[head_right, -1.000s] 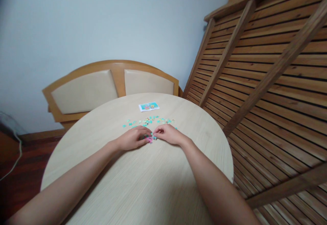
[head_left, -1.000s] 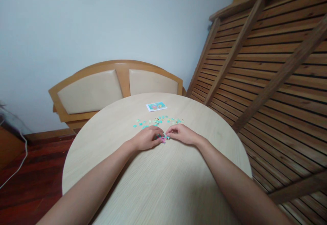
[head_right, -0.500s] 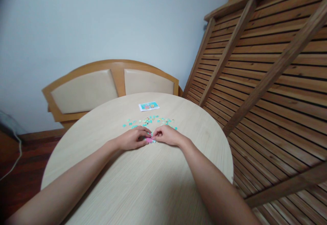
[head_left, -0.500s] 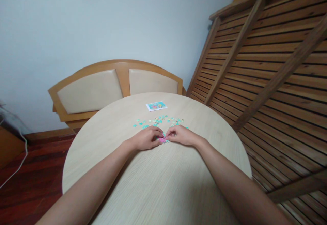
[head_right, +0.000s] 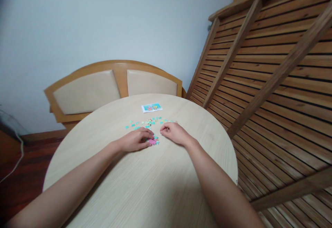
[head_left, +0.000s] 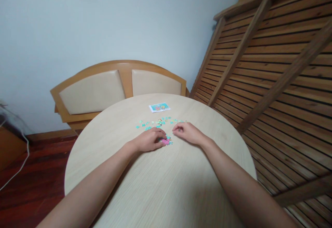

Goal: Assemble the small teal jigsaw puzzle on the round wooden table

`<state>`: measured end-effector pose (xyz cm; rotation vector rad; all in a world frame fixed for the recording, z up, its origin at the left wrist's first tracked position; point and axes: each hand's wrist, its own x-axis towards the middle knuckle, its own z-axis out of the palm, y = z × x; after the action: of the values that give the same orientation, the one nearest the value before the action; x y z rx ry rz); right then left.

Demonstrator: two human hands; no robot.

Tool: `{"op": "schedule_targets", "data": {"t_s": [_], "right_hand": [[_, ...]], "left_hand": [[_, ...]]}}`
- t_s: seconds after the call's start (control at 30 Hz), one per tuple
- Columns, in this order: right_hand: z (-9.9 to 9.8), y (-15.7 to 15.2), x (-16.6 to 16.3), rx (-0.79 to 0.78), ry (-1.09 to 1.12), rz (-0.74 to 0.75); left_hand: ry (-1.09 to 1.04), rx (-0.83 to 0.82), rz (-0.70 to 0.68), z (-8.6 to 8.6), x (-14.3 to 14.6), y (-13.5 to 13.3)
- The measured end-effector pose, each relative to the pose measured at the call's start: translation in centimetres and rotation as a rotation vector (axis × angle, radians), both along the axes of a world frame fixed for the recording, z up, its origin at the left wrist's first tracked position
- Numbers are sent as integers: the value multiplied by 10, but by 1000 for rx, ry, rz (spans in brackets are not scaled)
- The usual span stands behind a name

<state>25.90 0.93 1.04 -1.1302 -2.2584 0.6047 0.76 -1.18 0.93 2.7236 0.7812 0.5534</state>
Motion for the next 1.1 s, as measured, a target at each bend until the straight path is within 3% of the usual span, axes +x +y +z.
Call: {"op": "schedule_targets", "data": {"t_s": [0.1,0.2,0.47,1.1], "right_hand": [[-3,9,17,90,-34,-189],[-8,15,26,144,-84,-258],[-16,8,6,222,-175,-37],[-14,7,9,168,-220,-34]], "left_hand": [[3,0,6,-2,-2,0],[6,1,3,-3,-4,1],[24,18,-10,-2,-4,2],[22,34,-26,2,-7,4]]}}
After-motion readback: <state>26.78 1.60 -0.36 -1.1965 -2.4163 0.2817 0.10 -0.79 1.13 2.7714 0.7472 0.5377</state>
